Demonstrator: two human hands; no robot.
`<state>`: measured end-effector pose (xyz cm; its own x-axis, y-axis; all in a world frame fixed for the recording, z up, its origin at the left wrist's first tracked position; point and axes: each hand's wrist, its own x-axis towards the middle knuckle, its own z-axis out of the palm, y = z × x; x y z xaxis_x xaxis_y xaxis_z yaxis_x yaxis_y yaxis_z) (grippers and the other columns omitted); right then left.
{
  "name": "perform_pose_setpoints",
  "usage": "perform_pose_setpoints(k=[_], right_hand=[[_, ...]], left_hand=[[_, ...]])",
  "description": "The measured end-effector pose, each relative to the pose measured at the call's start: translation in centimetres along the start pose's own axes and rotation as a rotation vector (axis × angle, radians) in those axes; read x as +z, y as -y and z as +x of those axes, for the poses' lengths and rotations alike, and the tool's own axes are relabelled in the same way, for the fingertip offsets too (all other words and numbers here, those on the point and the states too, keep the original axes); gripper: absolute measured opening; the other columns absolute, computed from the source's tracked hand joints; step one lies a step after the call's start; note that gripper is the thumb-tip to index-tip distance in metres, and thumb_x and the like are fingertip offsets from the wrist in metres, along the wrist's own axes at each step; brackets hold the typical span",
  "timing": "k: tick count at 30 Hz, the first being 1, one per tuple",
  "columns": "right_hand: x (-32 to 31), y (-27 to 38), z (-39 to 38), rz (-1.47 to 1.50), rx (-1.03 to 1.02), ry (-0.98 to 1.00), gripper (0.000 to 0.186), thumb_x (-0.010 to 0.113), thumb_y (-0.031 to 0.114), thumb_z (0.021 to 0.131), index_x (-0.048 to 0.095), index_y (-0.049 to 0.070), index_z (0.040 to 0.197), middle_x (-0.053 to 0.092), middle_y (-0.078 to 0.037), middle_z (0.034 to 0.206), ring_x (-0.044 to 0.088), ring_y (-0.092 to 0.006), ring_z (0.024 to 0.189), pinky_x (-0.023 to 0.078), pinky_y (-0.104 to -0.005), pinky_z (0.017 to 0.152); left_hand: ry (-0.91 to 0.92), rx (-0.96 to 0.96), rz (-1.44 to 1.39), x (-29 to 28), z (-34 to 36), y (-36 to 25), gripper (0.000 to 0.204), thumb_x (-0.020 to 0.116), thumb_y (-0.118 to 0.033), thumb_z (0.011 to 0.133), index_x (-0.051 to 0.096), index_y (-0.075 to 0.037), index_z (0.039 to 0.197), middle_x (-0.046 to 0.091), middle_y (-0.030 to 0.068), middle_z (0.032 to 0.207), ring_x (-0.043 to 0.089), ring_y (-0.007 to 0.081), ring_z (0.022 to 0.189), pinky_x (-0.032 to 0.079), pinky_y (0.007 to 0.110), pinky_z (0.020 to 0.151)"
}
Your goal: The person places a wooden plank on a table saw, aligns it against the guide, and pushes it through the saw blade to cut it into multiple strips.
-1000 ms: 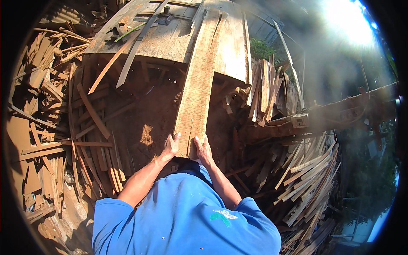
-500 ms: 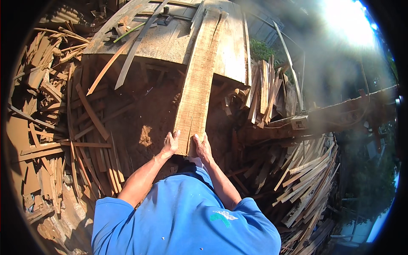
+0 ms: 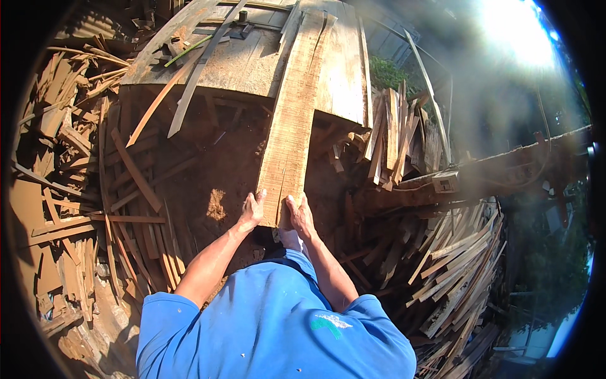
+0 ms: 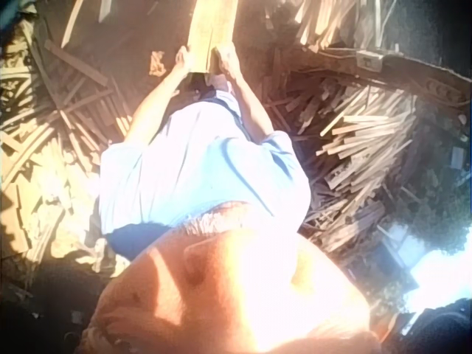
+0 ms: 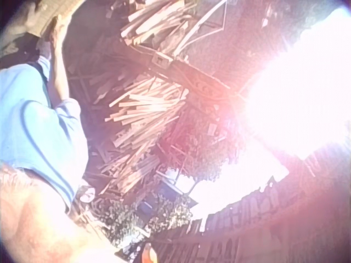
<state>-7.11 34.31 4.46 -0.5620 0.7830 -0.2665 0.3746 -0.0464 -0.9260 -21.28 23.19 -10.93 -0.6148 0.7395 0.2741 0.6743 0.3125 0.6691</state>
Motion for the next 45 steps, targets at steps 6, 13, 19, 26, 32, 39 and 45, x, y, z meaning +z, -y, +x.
perform_pose_setpoints(k=[6, 13, 19, 26, 32, 39, 45], right_hand=[[0.1, -0.4, 0.9, 0.008, -0.043, 0.001, 0.05, 0.055, 0.035, 0.1, 0.044, 0.003, 0.137, 0.062, -0.022, 0.12, 0.062, -0.0328, 0.11, 0.048, -0.0386, 0.094], [0.0, 0.0, 1.6, -0.043, 0.019, -0.013, 0.049, 0.054, 0.038, 0.1, 0.046, 0.004, 0.135, 0.064, -0.022, 0.117, 0.064, -0.0332, 0.105, 0.05, -0.0392, 0.088], [0.0, -0.4, 2.7, 0.008, -0.014, -0.002, 0.048, 0.053, 0.037, 0.1, 0.048, 0.003, 0.134, 0.064, -0.022, 0.117, 0.063, -0.0323, 0.105, 0.048, -0.0389, 0.09], [-0.1, -0.1, 3.4, 0.002, 0.001, -0.009, 0.048, 0.053, 0.036, 0.1, 0.047, 0.002, 0.134, 0.063, -0.023, 0.117, 0.062, -0.0325, 0.107, 0.048, -0.039, 0.091], [0.0, 1.5, 3.4, 0.051, 0.002, 0.0, 0.047, 0.053, 0.035, 0.1, 0.047, 0.003, 0.135, 0.063, -0.021, 0.116, 0.063, -0.0296, 0.105, 0.049, -0.038, 0.089], [-0.4, 3.7, 3.3, 0.114, 0.107, 0.01, 0.048, 0.054, 0.035, 0.101, 0.049, 0.002, 0.135, 0.064, -0.017, 0.119, 0.06, -0.0235, 0.107, 0.047, -0.0336, 0.093], [-0.6, 2.7, 4.8, -0.023, 0.052, -0.003, 0.048, 0.055, 0.035, 0.101, 0.049, 0.001, 0.135, 0.064, -0.016, 0.119, 0.06, -0.0233, 0.106, 0.047, -0.0335, 0.092]], left_hand=[[0.245, -0.374, -0.253, -1.4, 1.5, -1.2, 0.046, 0.05, -0.03, 0.102, 0.054, 0.009, 0.124, 0.06, 0.0317, 0.101, 0.061, 0.046, 0.085, 0.049, 0.047, 0.065], [0.322, -0.139, -0.044, -3.9, 3.2, -4.0, 0.061, 0.058, -0.007, 0.086, 0.041, 0.005, 0.144, 0.051, 0.0422, 0.109, 0.058, 0.0506, 0.091, 0.052, 0.052, 0.071], [0.308, -0.357, -0.362, -4.9, 5.0, -4.9, 0.065, 0.041, -0.05, 0.101, 0.054, 0.013, 0.11, 0.058, 0.0395, 0.096, 0.057, 0.0563, 0.091, 0.045, 0.057, 0.076], [0.37, -0.453, -0.347, -4.6, 5.8, -4.9, 0.069, 0.04, -0.049, 0.102, 0.053, 0.016, 0.122, 0.057, 0.0432, 0.098, 0.057, 0.0558, 0.094, 0.045, 0.056, 0.078], [0.2, -0.176, -0.175, -2.3, 4.5, -2.9, 0.061, 0.04, -0.043, 0.103, 0.052, 0.012, 0.127, 0.058, 0.0422, 0.1, 0.058, 0.0535, 0.092, 0.047, 0.055, 0.078], [0.363, 0.093, 0.185, -0.2, 5.2, -0.8, 0.058, 0.053, -0.011, 0.092, 0.036, 0.006, 0.145, 0.049, 0.0419, 0.115, 0.056, 0.0491, 0.096, 0.051, 0.05, 0.077], [0.369, -0.241, -0.097, -1.3, 6.9, -2.4, 0.05, 0.05, -0.021, 0.099, 0.042, 0.01, 0.137, 0.052, 0.0367, 0.115, 0.058, 0.0487, 0.096, 0.049, 0.051, 0.075]])
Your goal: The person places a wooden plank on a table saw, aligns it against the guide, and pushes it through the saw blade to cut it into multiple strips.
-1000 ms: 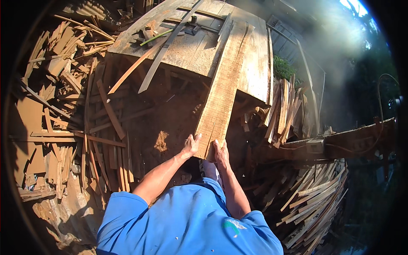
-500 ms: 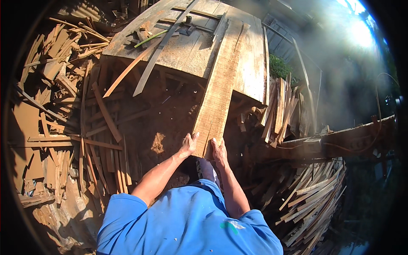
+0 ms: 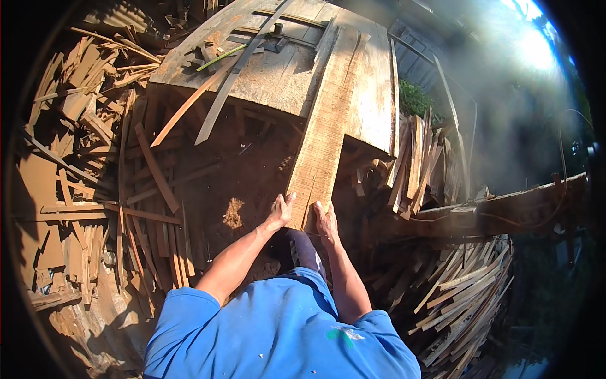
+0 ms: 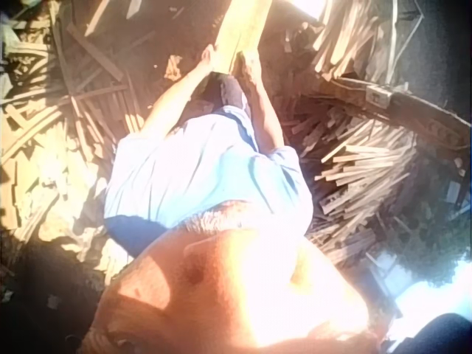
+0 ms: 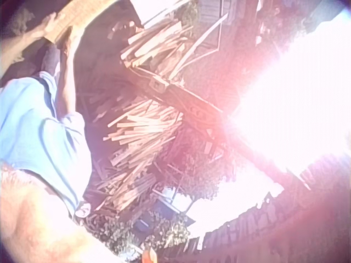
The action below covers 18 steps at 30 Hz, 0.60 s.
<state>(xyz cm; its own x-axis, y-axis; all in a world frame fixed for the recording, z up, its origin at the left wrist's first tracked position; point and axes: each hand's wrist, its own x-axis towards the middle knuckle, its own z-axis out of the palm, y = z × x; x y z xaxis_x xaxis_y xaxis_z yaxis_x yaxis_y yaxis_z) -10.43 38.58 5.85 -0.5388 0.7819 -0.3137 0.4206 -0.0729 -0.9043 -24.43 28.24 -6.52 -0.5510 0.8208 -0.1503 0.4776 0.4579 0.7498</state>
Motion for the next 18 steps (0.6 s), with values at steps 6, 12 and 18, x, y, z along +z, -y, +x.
perform_pose_setpoints(k=[6, 12, 18], right_hand=[[0.1, -1.2, 1.3, 0.068, -0.047, -0.006, 0.047, 0.055, 0.034, 0.101, 0.05, 0.001, 0.134, 0.065, -0.016, 0.116, 0.061, -0.0234, 0.104, 0.047, -0.0335, 0.091], [-0.2, -0.8, 2.0, 0.03, -0.04, 0.002, 0.047, 0.054, 0.034, 0.102, 0.05, 0.0, 0.134, 0.066, -0.017, 0.116, 0.062, -0.0233, 0.102, 0.048, -0.0339, 0.088], [-0.2, -0.4, 2.9, 0.011, -0.041, -0.005, 0.047, 0.054, 0.034, 0.101, 0.05, 0.0, 0.134, 0.066, -0.018, 0.116, 0.062, -0.025, 0.103, 0.048, -0.035, 0.089]], left_hand=[[-0.052, 0.209, 0.225, 0.6, 0.5, 0.8, 0.048, 0.047, -0.015, 0.098, 0.041, 0.009, 0.139, 0.05, 0.0385, 0.115, 0.056, 0.0491, 0.091, 0.049, 0.051, 0.073], [-0.294, 0.403, 0.334, 1.4, 1.8, 1.6, 0.056, 0.045, -0.009, 0.095, 0.035, -0.006, 0.15, 0.05, 0.0372, 0.105, 0.055, 0.0488, 0.087, 0.048, 0.053, 0.071], [-0.137, 0.212, 0.079, 0.7, 2.9, 0.8, 0.061, 0.046, -0.004, 0.091, 0.033, -0.004, 0.15, 0.047, 0.0343, 0.098, 0.053, 0.0482, 0.083, 0.044, 0.055, 0.067]])
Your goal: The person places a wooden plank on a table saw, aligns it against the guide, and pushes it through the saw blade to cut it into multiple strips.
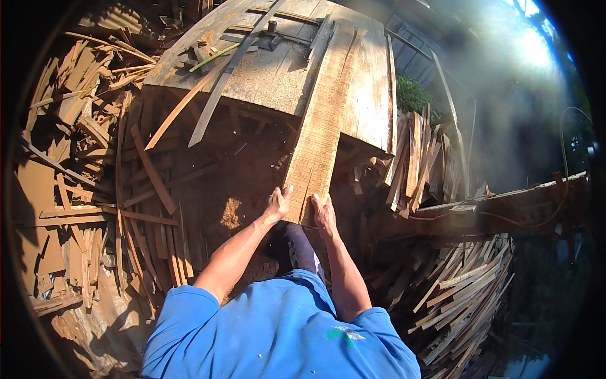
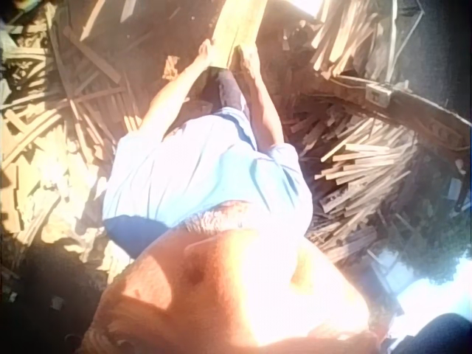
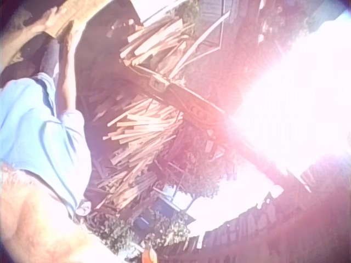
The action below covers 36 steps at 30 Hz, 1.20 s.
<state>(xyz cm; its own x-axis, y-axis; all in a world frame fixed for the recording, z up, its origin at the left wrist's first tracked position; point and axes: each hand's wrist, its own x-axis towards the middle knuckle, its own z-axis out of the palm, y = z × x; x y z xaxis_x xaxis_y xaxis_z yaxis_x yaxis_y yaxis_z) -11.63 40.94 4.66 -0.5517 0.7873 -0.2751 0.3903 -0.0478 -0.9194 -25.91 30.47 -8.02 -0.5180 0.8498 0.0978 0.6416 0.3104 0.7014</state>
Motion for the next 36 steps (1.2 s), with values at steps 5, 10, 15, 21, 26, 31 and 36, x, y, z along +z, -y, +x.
perform_pose_setpoints(k=[5, 10, 15, 21, 26, 31, 36], right_hand=[[0.0, -0.5, 1.1, 0.046, -0.002, -0.002, 0.047, 0.054, 0.034, 0.101, 0.05, 0.001, 0.134, 0.065, -0.018, 0.116, 0.062, -0.0253, 0.104, 0.048, -0.0349, 0.09], [0.2, -1.2, 2.1, 0.045, -0.019, -0.023, 0.045, 0.054, 0.032, 0.101, 0.051, 0.001, 0.134, 0.065, -0.015, 0.118, 0.062, -0.023, 0.105, 0.047, -0.0341, 0.092], [0.0, -1.1, 2.7, 0.031, -0.045, -0.003, 0.046, 0.054, 0.034, 0.101, 0.05, 0.001, 0.133, 0.065, -0.018, 0.115, 0.063, -0.0264, 0.104, 0.048, -0.0355, 0.089], [0.1, -0.3, 3.3, 0.027, -0.02, -0.001, 0.047, 0.054, 0.034, 0.101, 0.05, 0.001, 0.134, 0.065, -0.016, 0.117, 0.062, -0.0226, 0.103, 0.048, -0.0343, 0.09], [0.0, 0.1, 3.8, 0.006, 0.008, -0.027, 0.048, 0.054, 0.035, 0.101, 0.05, 0.001, 0.134, 0.065, -0.017, 0.116, 0.062, -0.0235, 0.102, 0.048, -0.0349, 0.089], [0.0, 0.3, 4.4, -0.014, 0.009, -0.036, 0.047, 0.054, 0.036, 0.101, 0.052, 0.001, 0.132, 0.066, -0.018, 0.116, 0.063, -0.0247, 0.102, 0.048, -0.0353, 0.089], [-0.1, 0.9, 4.9, -0.015, -0.014, -0.034, 0.047, 0.054, 0.038, 0.101, 0.053, 0.0, 0.13, 0.066, -0.018, 0.113, 0.063, -0.0249, 0.1, 0.049, -0.0355, 0.087]], left_hand=[[0.055, 0.019, 0.024, 1.1, 0.6, 1.0, 0.063, 0.046, -0.003, 0.091, 0.03, -0.005, 0.152, 0.046, 0.0334, 0.097, 0.052, 0.0485, 0.085, 0.042, 0.056, 0.065], [-0.355, 0.265, 0.183, 0.9, 1.3, 0.4, 0.061, 0.045, -0.003, 0.091, 0.031, -0.003, 0.15, 0.046, 0.0322, 0.094, 0.051, 0.0468, 0.08, 0.042, 0.055, 0.064], [0.006, -0.111, -0.077, -2.6, 2.4, -2.7, 0.056, 0.04, -0.03, 0.097, 0.039, 0.011, 0.135, 0.051, 0.0399, 0.105, 0.052, 0.0529, 0.097, 0.043, 0.055, 0.082], [0.05, -0.216, -0.14, -3.8, 3.7, -3.6, 0.083, 0.034, -0.056, 0.101, 0.045, 0.024, 0.121, 0.054, 0.0455, 0.114, 0.051, 0.0563, 0.113, 0.042, 0.054, 0.098], [0.098, -0.226, -0.172, -1.1, 3.7, -1.1, 0.067, 0.036, -0.041, 0.103, 0.042, 0.019, 0.131, 0.051, 0.047, 0.116, 0.052, 0.0583, 0.11, 0.044, 0.056, 0.094], [0.0, 0.128, 0.27, 1.8, 3.9, 1.8, 0.061, 0.048, -0.006, 0.091, 0.033, -0.003, 0.15, 0.043, 0.0466, 0.121, 0.053, 0.0532, 0.102, 0.047, 0.058, 0.086], [-0.051, 0.176, 0.26, 2.1, 4.8, 2.4, 0.058, 0.045, -0.007, 0.093, 0.034, -0.003, 0.15, 0.043, 0.0467, 0.12, 0.053, 0.0535, 0.102, 0.048, 0.059, 0.085]])
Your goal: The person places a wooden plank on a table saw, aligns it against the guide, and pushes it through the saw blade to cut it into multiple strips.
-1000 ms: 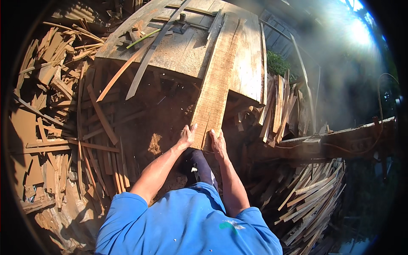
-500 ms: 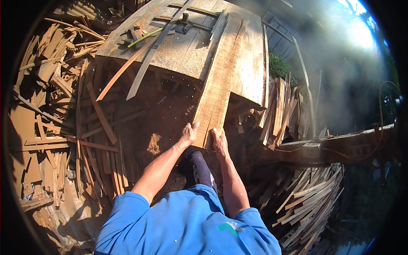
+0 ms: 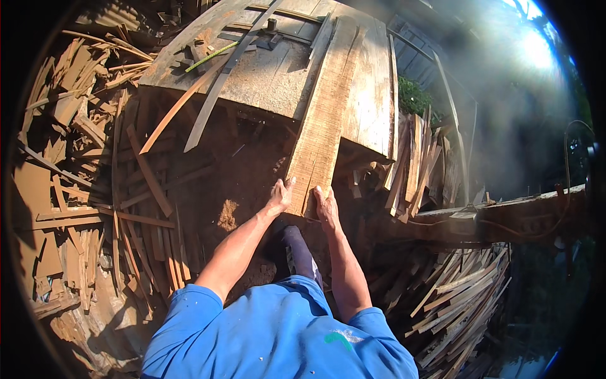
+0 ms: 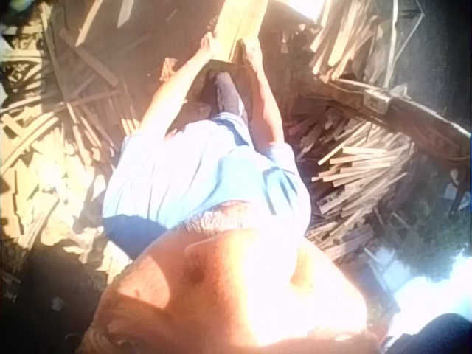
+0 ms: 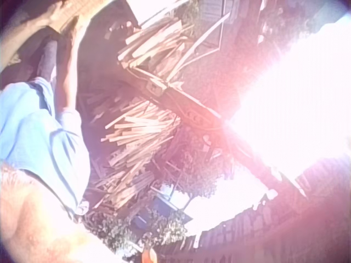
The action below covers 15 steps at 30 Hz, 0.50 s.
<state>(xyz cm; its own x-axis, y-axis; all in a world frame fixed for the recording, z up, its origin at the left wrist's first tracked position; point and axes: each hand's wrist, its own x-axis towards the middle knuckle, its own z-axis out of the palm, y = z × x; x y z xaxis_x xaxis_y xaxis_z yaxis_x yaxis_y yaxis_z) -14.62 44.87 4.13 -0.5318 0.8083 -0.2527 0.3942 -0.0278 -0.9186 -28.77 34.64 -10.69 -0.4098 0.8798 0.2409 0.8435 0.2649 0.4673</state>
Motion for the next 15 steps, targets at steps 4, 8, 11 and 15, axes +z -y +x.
perform_pose_setpoints(k=[4, 8, 11, 15], right_hand=[[-0.1, 0.4, 0.6, -0.019, 0.0, 0.001, 0.048, 0.054, 0.039, 0.101, 0.053, 0.001, 0.13, 0.067, -0.017, 0.112, 0.064, -0.0246, 0.098, 0.049, -0.0356, 0.085], [-0.1, 0.2, 1.1, -0.009, -0.012, 0.001, 0.048, 0.054, 0.039, 0.101, 0.053, 0.001, 0.13, 0.067, -0.017, 0.112, 0.064, -0.0244, 0.098, 0.049, -0.0356, 0.085], [-0.2, -0.2, 1.6, -0.004, 0.007, 0.007, 0.048, 0.054, 0.039, 0.101, 0.053, 0.002, 0.131, 0.067, -0.017, 0.113, 0.064, -0.0242, 0.1, 0.049, -0.0354, 0.087], [-0.1, -0.6, 2.3, -0.004, -0.019, -0.006, 0.049, 0.055, 0.039, 0.1, 0.052, 0.002, 0.133, 0.066, -0.017, 0.116, 0.063, -0.024, 0.103, 0.048, -0.0349, 0.089]], left_hand=[[0.171, -0.124, -0.175, -1.8, 1.4, -0.4, 0.054, 0.042, -0.011, 0.097, 0.034, -0.001, 0.149, 0.045, 0.0443, 0.118, 0.053, 0.0525, 0.098, 0.048, 0.057, 0.086], [0.151, -0.105, -0.082, -2.9, 2.3, -1.3, 0.052, 0.039, -0.014, 0.099, 0.033, -0.004, 0.15, 0.046, 0.0421, 0.119, 0.053, 0.0518, 0.097, 0.047, 0.056, 0.089], [0.216, -0.285, -0.226, -3.2, 2.6, -1.7, 0.05, 0.035, -0.018, 0.102, 0.033, -0.012, 0.151, 0.044, 0.0414, 0.123, 0.052, 0.0521, 0.099, 0.045, 0.056, 0.092], [0.092, -0.18, -0.17, -4.1, 2.9, -1.7, 0.048, 0.036, -0.027, 0.104, 0.04, 0.002, 0.142, 0.053, 0.0416, 0.108, 0.056, 0.0531, 0.095, 0.046, 0.057, 0.084]])
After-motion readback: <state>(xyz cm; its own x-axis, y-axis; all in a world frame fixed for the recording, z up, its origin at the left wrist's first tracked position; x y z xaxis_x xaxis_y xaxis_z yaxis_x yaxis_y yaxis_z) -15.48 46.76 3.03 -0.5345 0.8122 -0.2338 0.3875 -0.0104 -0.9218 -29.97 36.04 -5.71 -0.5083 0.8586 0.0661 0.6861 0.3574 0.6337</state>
